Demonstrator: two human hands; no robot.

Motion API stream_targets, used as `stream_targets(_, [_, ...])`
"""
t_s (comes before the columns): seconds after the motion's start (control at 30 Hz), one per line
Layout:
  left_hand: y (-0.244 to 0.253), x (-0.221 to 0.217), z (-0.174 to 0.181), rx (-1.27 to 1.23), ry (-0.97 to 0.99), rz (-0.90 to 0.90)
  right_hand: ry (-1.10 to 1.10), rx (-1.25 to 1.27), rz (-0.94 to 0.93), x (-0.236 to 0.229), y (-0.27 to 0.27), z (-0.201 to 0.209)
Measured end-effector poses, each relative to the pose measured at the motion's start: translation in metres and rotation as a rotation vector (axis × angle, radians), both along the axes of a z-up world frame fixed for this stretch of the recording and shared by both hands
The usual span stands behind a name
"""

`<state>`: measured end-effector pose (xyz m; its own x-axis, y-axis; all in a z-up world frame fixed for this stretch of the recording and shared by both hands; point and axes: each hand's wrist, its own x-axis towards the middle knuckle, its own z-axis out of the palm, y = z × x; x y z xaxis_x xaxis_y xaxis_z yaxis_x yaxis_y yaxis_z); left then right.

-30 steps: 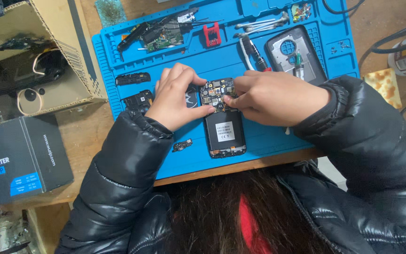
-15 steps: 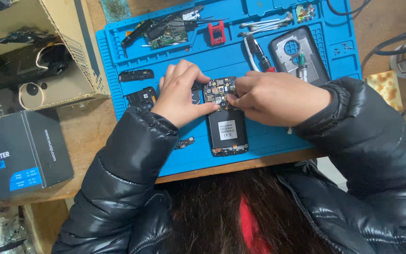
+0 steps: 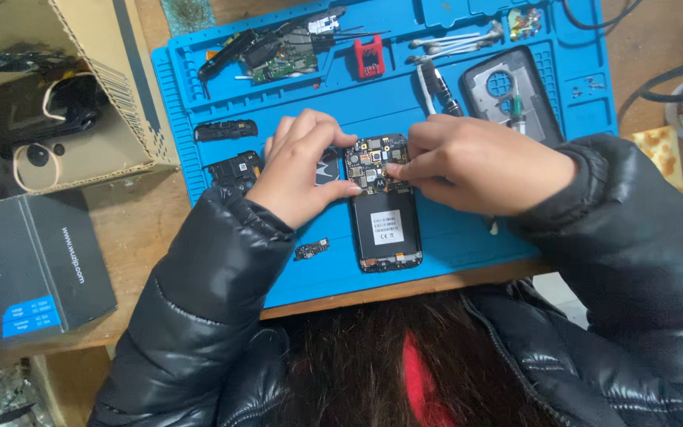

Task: The person assembles a disassembled smartphone on a blue work mat. They connect ribbon cables to the motherboard, place the motherboard onto the phone chassis, and secure the battery. They then use a screwdriver to fasten screws into the device.

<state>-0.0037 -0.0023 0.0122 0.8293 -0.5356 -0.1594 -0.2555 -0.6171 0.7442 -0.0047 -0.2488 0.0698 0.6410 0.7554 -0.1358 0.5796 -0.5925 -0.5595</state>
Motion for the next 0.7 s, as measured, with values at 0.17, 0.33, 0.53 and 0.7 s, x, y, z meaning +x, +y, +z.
stream_targets(0.17, [0.0,-0.006,0.004,0.037,-0.064,0.009,-0.21,0.083,0.124,-0.006,-0.012,-0.019])
stream_targets(0.33, [0.001,-0.013,0.005,0.046,-0.143,0.011,-0.284,0.095,0.112,-0.013,-0.008,-0.019])
stream_targets(0.53, [0.005,-0.011,0.013,0.127,-0.129,-0.027,-0.262,0.033,0.207,-0.021,0.0,-0.039])
stream_targets(0.7, [0.009,-0.008,0.015,0.085,-0.07,-0.048,-0.231,0.054,0.246,-0.017,0.001,-0.04])
